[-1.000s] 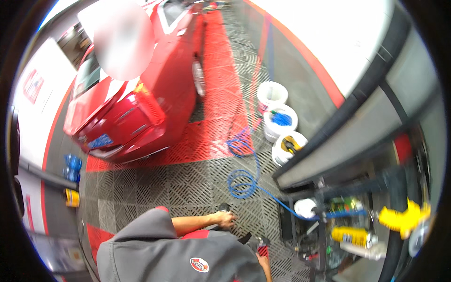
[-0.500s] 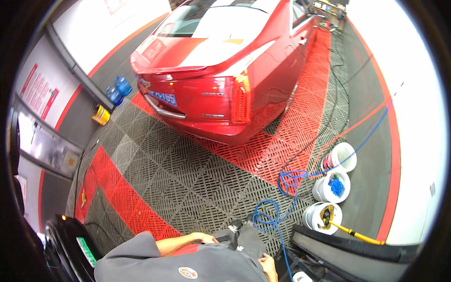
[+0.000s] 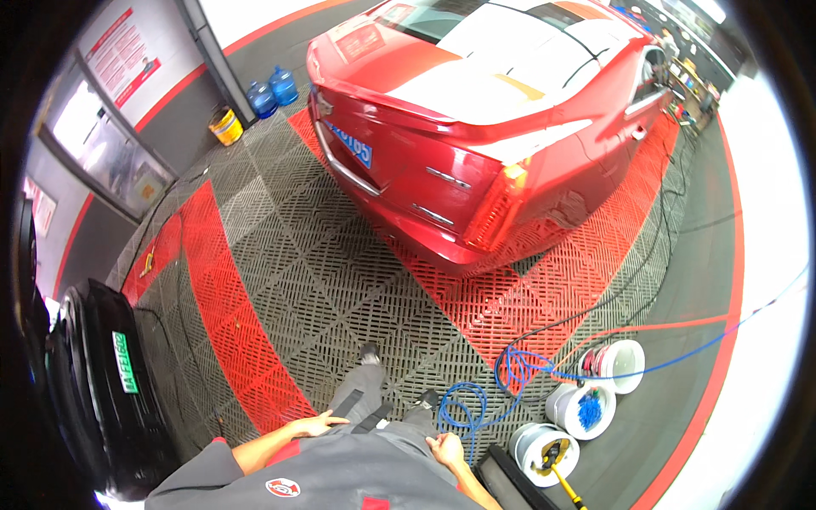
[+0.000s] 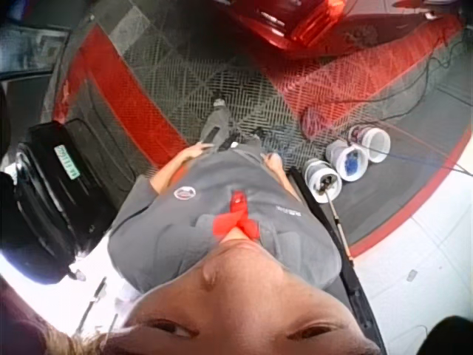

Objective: The person retrieves red quilted car mats from outside, carries them into the garage, and installs them into the trunk of a red sedan. The person also places a cloth and slippers into the trunk.

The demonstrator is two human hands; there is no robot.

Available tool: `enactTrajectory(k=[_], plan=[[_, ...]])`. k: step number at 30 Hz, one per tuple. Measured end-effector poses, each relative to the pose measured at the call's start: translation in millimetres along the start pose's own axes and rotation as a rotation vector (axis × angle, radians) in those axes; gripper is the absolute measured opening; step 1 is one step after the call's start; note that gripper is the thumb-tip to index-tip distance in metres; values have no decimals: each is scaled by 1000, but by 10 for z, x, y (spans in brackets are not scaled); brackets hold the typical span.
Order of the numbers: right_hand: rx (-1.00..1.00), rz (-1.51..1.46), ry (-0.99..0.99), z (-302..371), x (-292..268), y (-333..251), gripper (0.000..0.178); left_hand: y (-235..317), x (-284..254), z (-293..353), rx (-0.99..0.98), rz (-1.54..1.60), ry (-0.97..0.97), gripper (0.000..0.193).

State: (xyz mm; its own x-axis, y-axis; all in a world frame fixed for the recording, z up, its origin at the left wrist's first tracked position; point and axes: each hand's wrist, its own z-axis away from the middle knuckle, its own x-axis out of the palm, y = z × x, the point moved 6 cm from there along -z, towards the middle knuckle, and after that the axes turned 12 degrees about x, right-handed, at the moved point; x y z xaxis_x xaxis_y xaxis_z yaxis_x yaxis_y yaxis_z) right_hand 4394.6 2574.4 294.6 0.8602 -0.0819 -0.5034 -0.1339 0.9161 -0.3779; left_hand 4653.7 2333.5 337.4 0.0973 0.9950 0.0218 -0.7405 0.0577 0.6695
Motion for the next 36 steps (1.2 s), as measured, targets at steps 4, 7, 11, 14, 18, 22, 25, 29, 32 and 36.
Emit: enactTrajectory(k=[4,7,11,14,18,22,25,29,32,36], plan=[[-11,167,-90,-697,-6,-498,50,-574,-422,-288,153,37,97,51],[-82,-38,-456,-1294,284,-1002,57,-1115,-921,-572,411,31,189,50],[572,-461,-944,-1478,443,-2243,44,-1204,-2121,-429,279,0,313,41],[707,-537,-926,-2001,690,-2958,46,-1415,-2938,-135,211,181,389,45],[731,-320,-817,-2262,724,-4408,48,-1808,-3656,63,301,376,348,50],[751,-526,-964,-2858,961,-5367,43,-1809,-4503,247,317,405,390,52],[748,-457,-830,-3326,1033,-6217,41,-1952,-5286,271,258,438,365,50],[674,-477,-713,-4105,1156,-7490,40,-2186,-6570,434,-62,500,297,49],[549,-434,-661,-4512,953,-8823,40,-2369,-7682,726,-71,318,534,46],[403,-842,-508,-5220,562,-9956,36,-2314,-8956,1043,-269,720,762,42]])
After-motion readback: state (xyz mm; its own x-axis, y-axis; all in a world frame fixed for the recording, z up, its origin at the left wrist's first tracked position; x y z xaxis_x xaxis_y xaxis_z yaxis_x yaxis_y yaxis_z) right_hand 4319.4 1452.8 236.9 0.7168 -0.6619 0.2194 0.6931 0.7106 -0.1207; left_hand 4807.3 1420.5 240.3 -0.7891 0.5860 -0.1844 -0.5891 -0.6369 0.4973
